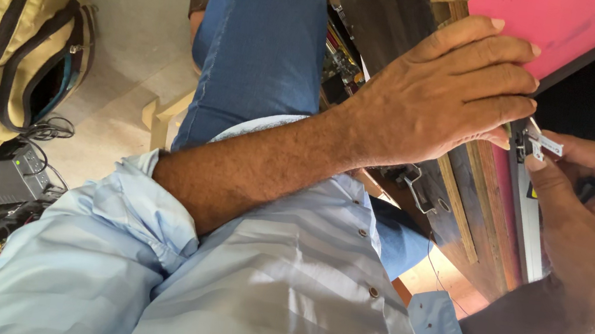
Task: The person routes thin wires and connects a small electronic component along the bottom edge of a laptop screen by hand.
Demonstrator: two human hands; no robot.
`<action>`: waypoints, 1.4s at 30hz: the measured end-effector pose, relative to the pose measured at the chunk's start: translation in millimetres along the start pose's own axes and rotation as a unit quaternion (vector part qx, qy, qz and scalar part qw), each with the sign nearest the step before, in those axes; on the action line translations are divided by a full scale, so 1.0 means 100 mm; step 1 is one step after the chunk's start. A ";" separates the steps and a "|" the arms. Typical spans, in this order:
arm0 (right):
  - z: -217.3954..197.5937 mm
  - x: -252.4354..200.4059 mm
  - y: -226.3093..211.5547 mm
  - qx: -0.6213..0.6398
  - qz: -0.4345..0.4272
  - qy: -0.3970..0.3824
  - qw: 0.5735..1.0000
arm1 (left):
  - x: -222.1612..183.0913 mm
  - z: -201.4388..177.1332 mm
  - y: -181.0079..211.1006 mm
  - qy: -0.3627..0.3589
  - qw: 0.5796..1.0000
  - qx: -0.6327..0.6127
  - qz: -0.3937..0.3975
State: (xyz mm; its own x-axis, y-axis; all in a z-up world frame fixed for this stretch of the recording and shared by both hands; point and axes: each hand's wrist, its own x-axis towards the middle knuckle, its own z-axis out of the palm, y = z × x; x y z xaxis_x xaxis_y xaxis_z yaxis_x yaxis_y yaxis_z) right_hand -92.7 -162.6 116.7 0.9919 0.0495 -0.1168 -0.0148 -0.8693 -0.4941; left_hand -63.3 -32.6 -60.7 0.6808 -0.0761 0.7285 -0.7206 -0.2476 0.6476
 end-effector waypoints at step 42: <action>0.22 -0.21 0.47 -0.048 -0.082 0.093 0.991 | 0.02 -0.11 0.06 -0.036 0.999 0.013 -0.021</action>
State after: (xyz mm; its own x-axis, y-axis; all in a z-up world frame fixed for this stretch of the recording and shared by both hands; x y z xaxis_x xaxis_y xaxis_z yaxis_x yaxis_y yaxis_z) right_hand -117.3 -193.1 76.8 0.9863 0.1100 0.1228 0.1512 -0.9006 -0.4076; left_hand -67.3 -23.8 -52.7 0.7182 -0.1335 0.6829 -0.6887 -0.2773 0.6700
